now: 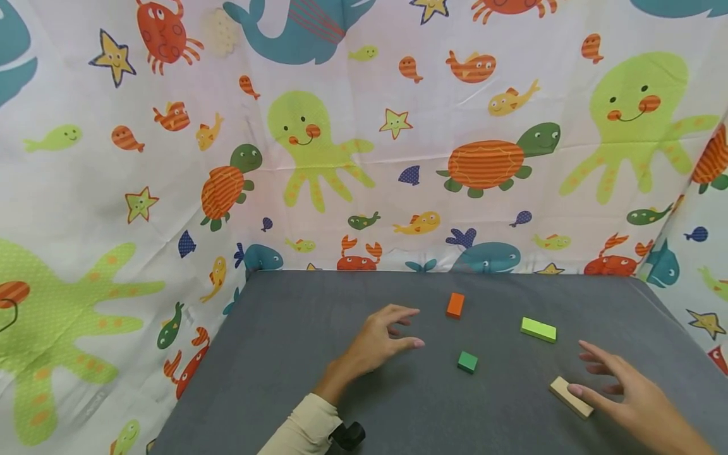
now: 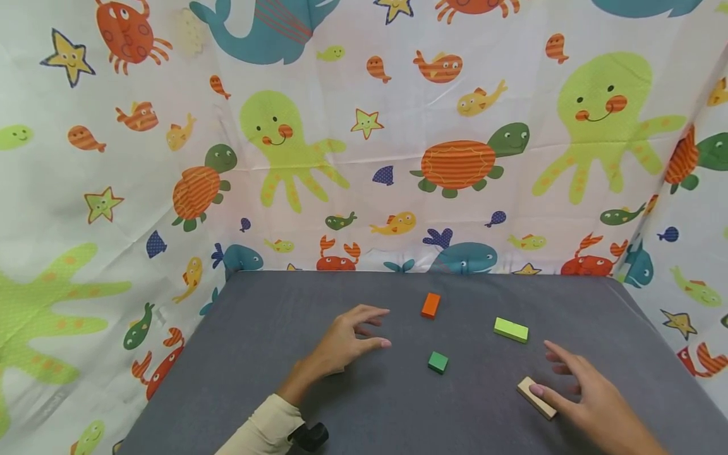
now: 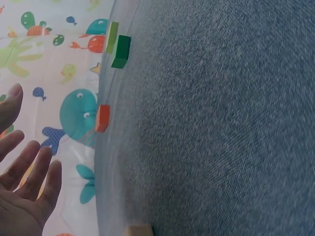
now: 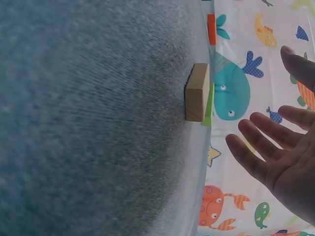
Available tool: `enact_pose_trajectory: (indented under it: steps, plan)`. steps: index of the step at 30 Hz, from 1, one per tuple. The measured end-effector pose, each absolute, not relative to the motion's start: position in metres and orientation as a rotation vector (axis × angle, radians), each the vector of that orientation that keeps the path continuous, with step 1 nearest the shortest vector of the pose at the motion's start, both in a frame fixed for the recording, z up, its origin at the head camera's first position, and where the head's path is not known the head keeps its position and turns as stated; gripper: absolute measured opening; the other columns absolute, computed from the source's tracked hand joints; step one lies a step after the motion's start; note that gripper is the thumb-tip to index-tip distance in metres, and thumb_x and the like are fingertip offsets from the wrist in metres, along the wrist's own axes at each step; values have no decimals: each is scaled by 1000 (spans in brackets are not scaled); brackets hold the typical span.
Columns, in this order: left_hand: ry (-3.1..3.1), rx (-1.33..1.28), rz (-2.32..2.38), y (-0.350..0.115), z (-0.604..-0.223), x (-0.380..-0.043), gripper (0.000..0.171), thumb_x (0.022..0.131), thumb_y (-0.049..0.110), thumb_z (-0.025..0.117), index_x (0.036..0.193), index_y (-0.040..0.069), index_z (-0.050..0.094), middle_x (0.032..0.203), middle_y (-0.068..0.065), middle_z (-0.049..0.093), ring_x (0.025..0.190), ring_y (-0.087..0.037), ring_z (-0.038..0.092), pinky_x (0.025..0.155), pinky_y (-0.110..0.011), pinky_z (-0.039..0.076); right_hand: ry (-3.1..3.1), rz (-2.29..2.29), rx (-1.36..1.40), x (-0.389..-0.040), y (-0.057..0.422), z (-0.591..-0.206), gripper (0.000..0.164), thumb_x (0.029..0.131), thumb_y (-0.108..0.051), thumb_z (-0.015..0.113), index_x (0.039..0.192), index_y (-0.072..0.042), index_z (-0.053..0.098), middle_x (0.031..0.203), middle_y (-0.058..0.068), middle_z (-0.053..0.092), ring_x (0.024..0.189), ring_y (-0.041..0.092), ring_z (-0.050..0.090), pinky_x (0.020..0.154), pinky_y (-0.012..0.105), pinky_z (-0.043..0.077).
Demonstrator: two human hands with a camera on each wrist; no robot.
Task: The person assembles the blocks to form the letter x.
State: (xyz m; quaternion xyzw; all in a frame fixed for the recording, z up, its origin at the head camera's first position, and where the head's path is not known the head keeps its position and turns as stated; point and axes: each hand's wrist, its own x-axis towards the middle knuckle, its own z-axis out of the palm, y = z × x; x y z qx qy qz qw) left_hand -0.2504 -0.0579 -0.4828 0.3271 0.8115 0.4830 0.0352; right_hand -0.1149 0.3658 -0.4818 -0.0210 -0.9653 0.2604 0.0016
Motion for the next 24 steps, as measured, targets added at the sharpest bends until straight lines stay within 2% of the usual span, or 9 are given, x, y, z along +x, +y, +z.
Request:
enact_pose_trajectory:
  steps: [8, 15, 24]
  plan:
    - [2510, 1053, 1430, -50, -483, -251, 60, 94, 34, 84, 148, 21, 63, 139, 1, 64, 123, -22, 67, 97, -28, 56, -3070, 845, -93, -111, 366, -488, 95, 97, -56, 73, 155, 9, 36, 136, 40, 54, 113, 55, 62, 81, 58, 59]
    - [2485, 1052, 1407, -47, -487, -251, 60, 94, 33, 83, 149, 19, 63, 143, -9, 63, 124, -29, 67, 97, -29, 57, -3112, 860, -110, -111, 365, -492, 96, 96, -60, 72, 154, 9, 37, 140, 41, 52, 114, 54, 62, 82, 56, 60]
    - [2477, 1054, 1363, -36, -489, -249, 61, 94, 38, 83, 149, 22, 62, 144, -7, 63, 124, -28, 68, 95, -29, 57, -3197, 880, -185, -112, 363, -498, 97, 97, -60, 71, 150, 14, 40, 138, 43, 52, 112, 51, 63, 83, 52, 61]
